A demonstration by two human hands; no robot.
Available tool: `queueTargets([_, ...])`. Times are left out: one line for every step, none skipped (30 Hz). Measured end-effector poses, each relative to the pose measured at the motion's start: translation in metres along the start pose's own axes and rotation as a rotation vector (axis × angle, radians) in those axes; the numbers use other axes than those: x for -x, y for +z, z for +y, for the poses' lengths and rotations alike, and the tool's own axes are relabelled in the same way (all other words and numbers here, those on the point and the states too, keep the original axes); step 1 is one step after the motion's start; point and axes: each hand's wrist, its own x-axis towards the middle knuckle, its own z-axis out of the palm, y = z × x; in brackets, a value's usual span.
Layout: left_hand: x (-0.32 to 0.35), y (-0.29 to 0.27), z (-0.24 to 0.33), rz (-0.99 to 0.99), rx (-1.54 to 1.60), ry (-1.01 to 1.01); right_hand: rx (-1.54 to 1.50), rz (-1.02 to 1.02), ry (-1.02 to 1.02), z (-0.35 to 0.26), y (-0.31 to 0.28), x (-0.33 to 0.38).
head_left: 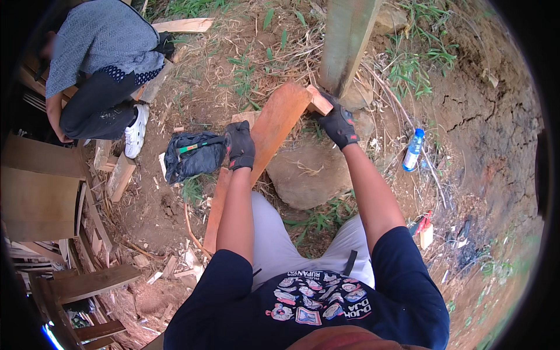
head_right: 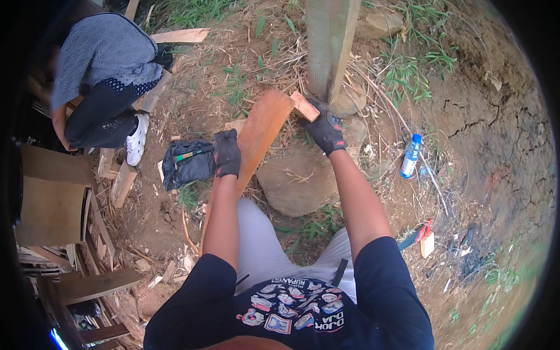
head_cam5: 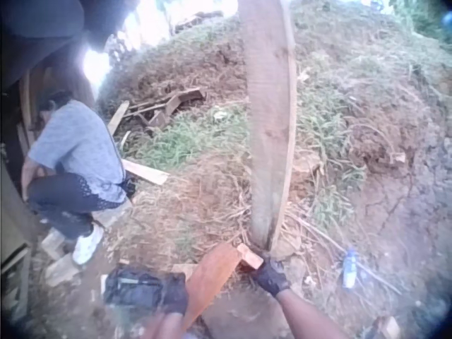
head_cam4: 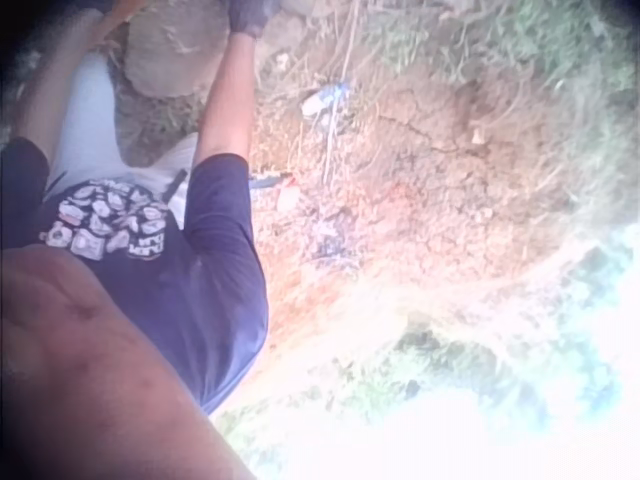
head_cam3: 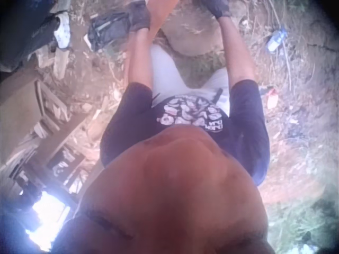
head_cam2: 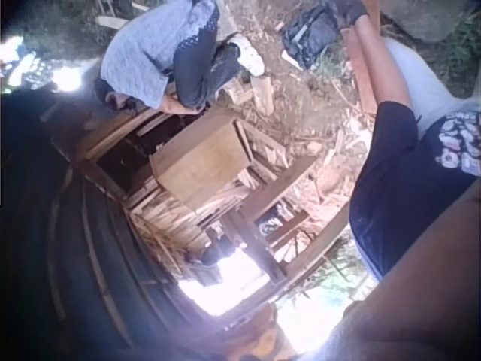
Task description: The person kneels on the ground and uses a hammer to drive nails into a piece of wood. They repeatedly position the wood on a rock and strike it with the hammer.
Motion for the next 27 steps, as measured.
queueTargets([0.0,0.01,0.008,-0.009,0.019,-0.004,0.002,0.004,0.006,0.004,0.002,-0.003])
queueTargets([0.002,0.021,0.016,-0.017,0.038,-0.009,0.004,0.007,0.011,0.011,0.008,-0.006])
queueTargets([0.004,0.029,0.019,-0.022,0.049,-0.014,-0.001,0.006,0.016,0.011,0.014,-0.006])
queueTargets([0.009,0.037,0.022,-0.008,0.024,-0.005,0.031,0.035,0.016,0.012,0.02,-0.003])
queueTargets([0.012,0.04,0.022,-0.021,0.02,-0.012,0.021,0.016,0.019,0.015,0.021,-0.002])
queueTargets([0.014,0.041,0.022,-0.034,0.01,-0.017,0.005,-0.002,0.024,0.008,0.016,0.0])
queueTargets([0.015,0.041,0.02,-0.046,0.001,-0.022,-0.011,-0.021,0.029,0.003,0.014,0.001])
queueTargets([0.015,0.039,0.018,-0.063,-0.035,-0.061,-0.022,0.023,-0.016,0.005,0.018,0.0])
queueTargets([0.014,0.04,0.016,-0.067,-0.012,-0.051,-0.03,0.074,-0.056,0.01,0.021,0.0])
queueTargets([0.013,0.04,0.014,-0.072,0.012,-0.042,-0.036,0.126,-0.094,0.015,0.023,-0.001])
queueTargets([0.01,0.041,0.013,-0.077,0.035,-0.032,-0.036,0.131,-0.078,0.02,0.023,-0.006])
queueTargets([0.007,0.041,0.006,-0.037,0.012,0.069,-0.038,0.129,-0.063,0.02,0.023,-0.013])
queueTargets([0.006,0.041,0.0,-0.035,0.031,0.034,-0.041,0.126,-0.048,0.02,0.023,-0.014])
queueTargets([0.007,0.041,-0.007,-0.031,0.049,-0.001,-0.095,0.1,-0.098,0.021,0.021,-0.013])
queueTargets([0.009,0.041,-0.007,-0.029,0.075,-0.038,-0.076,0.091,-0.093,0.024,0.021,-0.013])
queueTargets([0.012,0.043,-0.007,-0.017,0.044,-0.035,-0.058,0.081,-0.088,0.027,0.021,-0.014])
queueTargets([0.014,0.044,-0.007,-0.024,0.041,-0.036,-0.04,0.07,-0.084,0.029,0.023,-0.013])
queueTargets([0.018,0.044,-0.001,-0.03,0.041,-0.039,-0.04,0.077,-0.097,0.033,0.025,-0.012])
queueTargets([0.021,0.044,0.004,-0.036,0.041,-0.042,-0.039,0.083,-0.11,0.036,0.03,-0.011])
queueTargets([0.021,0.045,0.006,-0.041,0.047,-0.029,-0.038,0.089,-0.122,0.04,0.033,-0.01])
queueTargets([0.02,0.044,0.003,-0.04,0.047,-0.017,-0.032,0.102,-0.122,0.038,0.037,-0.009])
queueTargets([0.018,0.044,0.001,-0.039,0.049,-0.004,-0.025,0.117,-0.121,0.037,0.04,-0.008])
queueTargets([0.018,0.045,-0.001,-0.039,0.03,-0.01,-0.017,0.131,-0.119,0.037,0.042,-0.007])
queueTargets([0.017,0.045,-0.001,-0.039,0.013,-0.013,-0.011,0.113,-0.097,0.037,0.042,-0.008])
queueTargets([0.016,0.046,-0.001,-0.041,-0.003,-0.016,-0.005,0.096,-0.074,0.037,0.041,-0.01])
queueTargets([0.017,0.048,0.0,-0.037,0.007,-0.03,0.002,0.079,-0.05,0.037,0.041,-0.011])
queueTargets([0.019,0.048,0.0,-0.029,0.013,-0.05,-0.009,0.038,-0.019,0.031,0.038,-0.01])
